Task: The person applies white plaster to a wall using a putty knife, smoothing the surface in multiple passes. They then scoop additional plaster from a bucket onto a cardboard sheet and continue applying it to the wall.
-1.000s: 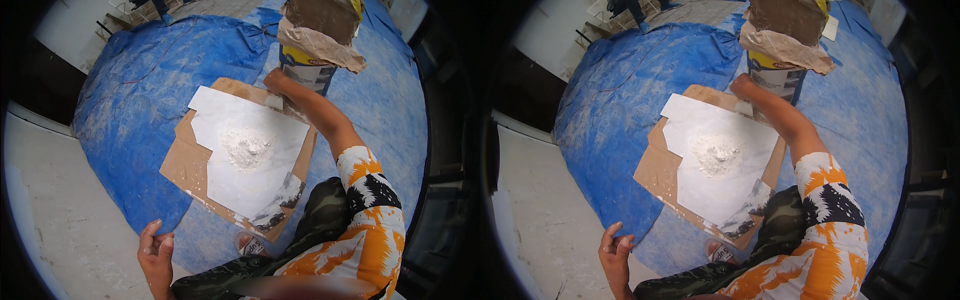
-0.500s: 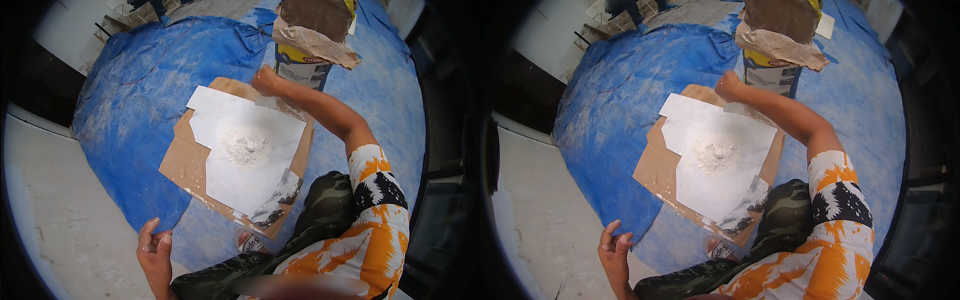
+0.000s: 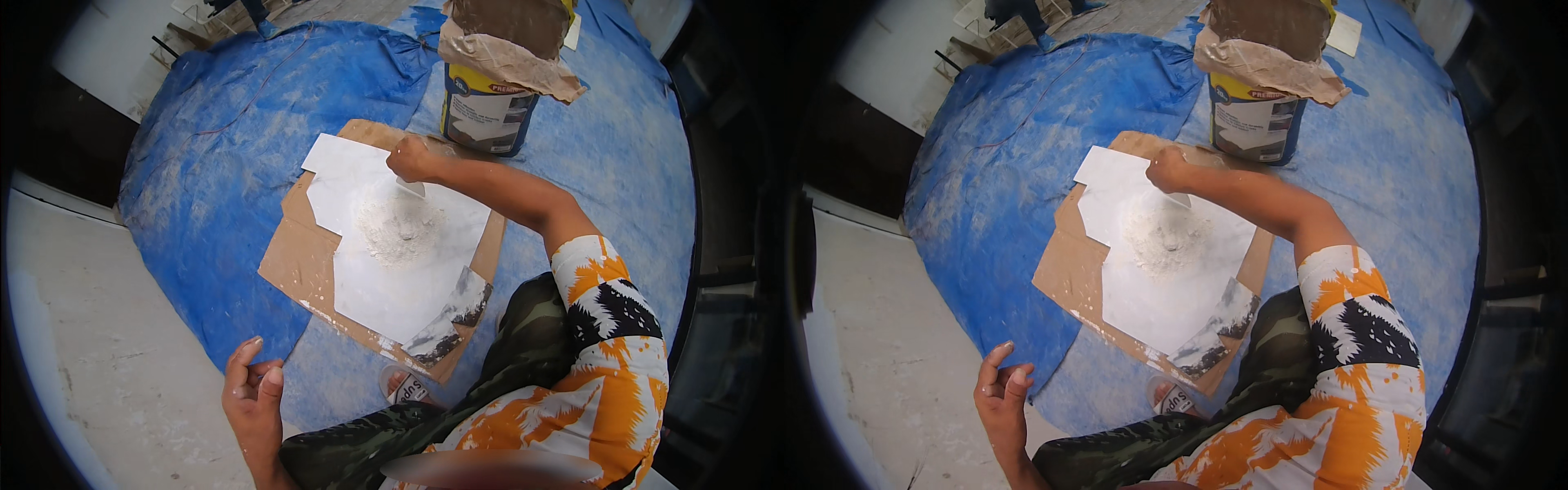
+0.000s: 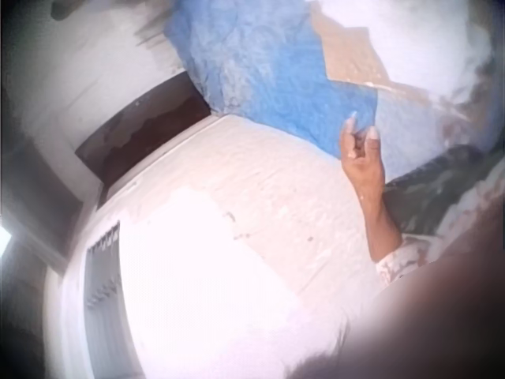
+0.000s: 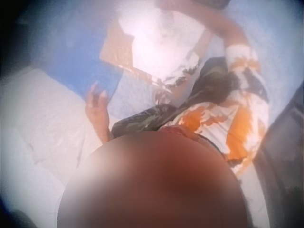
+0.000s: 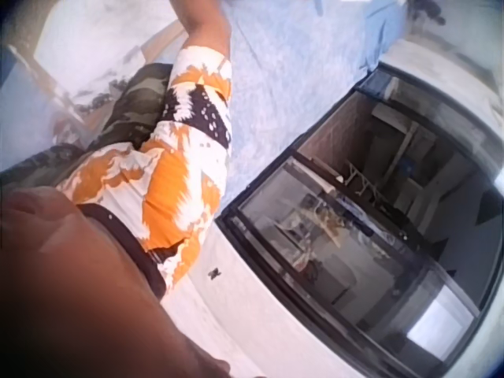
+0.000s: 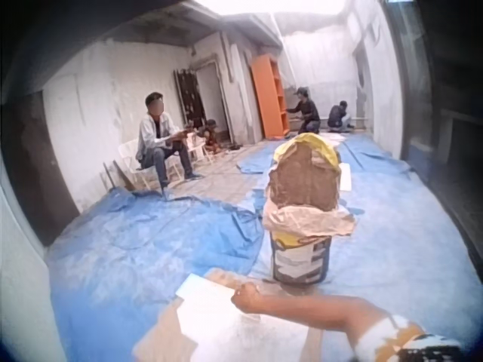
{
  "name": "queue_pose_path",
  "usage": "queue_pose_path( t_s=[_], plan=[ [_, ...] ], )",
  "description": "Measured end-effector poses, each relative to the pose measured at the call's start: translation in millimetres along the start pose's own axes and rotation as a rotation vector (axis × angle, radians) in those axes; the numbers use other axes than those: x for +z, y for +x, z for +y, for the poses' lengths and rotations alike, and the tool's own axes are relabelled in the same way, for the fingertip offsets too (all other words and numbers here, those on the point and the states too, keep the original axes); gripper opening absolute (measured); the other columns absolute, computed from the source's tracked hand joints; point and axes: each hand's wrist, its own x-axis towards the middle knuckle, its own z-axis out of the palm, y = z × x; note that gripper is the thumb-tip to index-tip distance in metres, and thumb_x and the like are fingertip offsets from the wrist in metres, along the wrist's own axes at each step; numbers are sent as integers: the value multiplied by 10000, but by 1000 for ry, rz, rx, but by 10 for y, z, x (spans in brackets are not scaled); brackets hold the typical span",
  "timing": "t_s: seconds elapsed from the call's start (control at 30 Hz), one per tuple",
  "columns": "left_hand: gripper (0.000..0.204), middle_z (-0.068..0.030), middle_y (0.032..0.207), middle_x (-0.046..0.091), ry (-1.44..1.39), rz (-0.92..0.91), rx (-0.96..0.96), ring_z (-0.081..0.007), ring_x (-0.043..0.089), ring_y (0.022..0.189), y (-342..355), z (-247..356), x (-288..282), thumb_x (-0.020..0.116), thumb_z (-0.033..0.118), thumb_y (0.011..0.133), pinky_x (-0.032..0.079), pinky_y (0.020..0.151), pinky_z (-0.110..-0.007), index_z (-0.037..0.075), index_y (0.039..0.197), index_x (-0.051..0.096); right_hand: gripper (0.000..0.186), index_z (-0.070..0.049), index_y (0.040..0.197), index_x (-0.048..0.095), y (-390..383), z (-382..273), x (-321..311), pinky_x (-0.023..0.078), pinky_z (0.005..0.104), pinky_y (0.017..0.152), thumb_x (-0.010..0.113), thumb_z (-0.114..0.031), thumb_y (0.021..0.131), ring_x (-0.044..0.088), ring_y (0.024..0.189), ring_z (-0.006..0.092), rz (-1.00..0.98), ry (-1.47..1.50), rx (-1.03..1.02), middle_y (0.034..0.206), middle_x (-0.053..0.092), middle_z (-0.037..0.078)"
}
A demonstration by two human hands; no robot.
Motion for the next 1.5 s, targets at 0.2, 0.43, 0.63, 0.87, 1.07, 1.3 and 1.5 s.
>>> queue_pose_path(
  t_s=[0.2, 0.43, 0.63, 0.87, 1.07, 1.3, 1.5],
  plan=[
    [525, -121, 1108, 609, -31, 7, 49, -184, 633, 900, 324, -233, 91, 718, 295, 880, 526, 750, -281, -44, 1247, 556, 254, -73, 977, 737, -715, 789, 222, 539, 432, 799, 636, -214, 791, 683, 945, 357, -184, 554, 536, 1000, 708, 195],
    [418, -163, 1253, 578, 16, -92, -95, -229, 629, 995, 244, 364, -62, 676, 193, 894, 495, 862, -334, -17, 1243, 581, 370, -87, 1105, 707, -2191, 285, -331, 511, 387, 825, 686, -330, 827, 677, 943, 288, 122, 1165, 675, 1031, 702, 155],
    [423, -143, 1209, 631, 103, -141, 19, -237, 591, 1082, 105, 975, 7, 665, 154, 870, 460, 938, -354, 10, 1261, 596, 381, -8, 1116, 675, -2706, 1694, -2158, 532, 360, 775, 685, -268, 837, 697, 904, 244, 764, 534, 842, 1001, 706, 189],
    [381, -163, 1178, 633, 110, -316, 366, -271, 626, 1025, -88, 1228, 332, 694, 205, 875, 501, 866, -353, 23, 1201, 618, 147, -85, 851, 767, -1932, 2680, -2392, 560, 378, 628, 702, -154, 738, 725, 807, 255, -88, -374, 530, 887, 730, 149],
    [381, -184, 1207, 624, 300, -617, 607, -351, 602, 1104, -303, 1359, 359, 716, 187, 834, 489, 931, -395, 38, 1175, 634, 271, -1, 905, 745, -1654, 3022, -2015, 574, 426, 719, 658, -178, 719, 714, 857, 342, -318, 137, 575, 925, 719, 201],
    [439, -141, 1150, 637, 402, -686, 635, -326, 639, 1017, -4, 1136, 250, 652, 358, 900, 545, 810, -411, 70, 1228, 601, 355, -39, 1053, 726, -1138, 2922, -1448, 548, 465, 799, 601, -223, 776, 688, 969, 376, 249, 304, 789, 1088, 678, 236],
    [382, -177, 1187, 633, 293, -626, 521, -355, 608, 1092, 26, 1017, 59, 716, 181, 824, 491, 930, -399, 33, 1166, 635, 524, -60, 1165, 680, -592, 3320, -1047, 485, 454, 950, 746, -302, 706, 621, 1145, 349, -65, 556, 929, 1216, 650, 190]
  ],
)
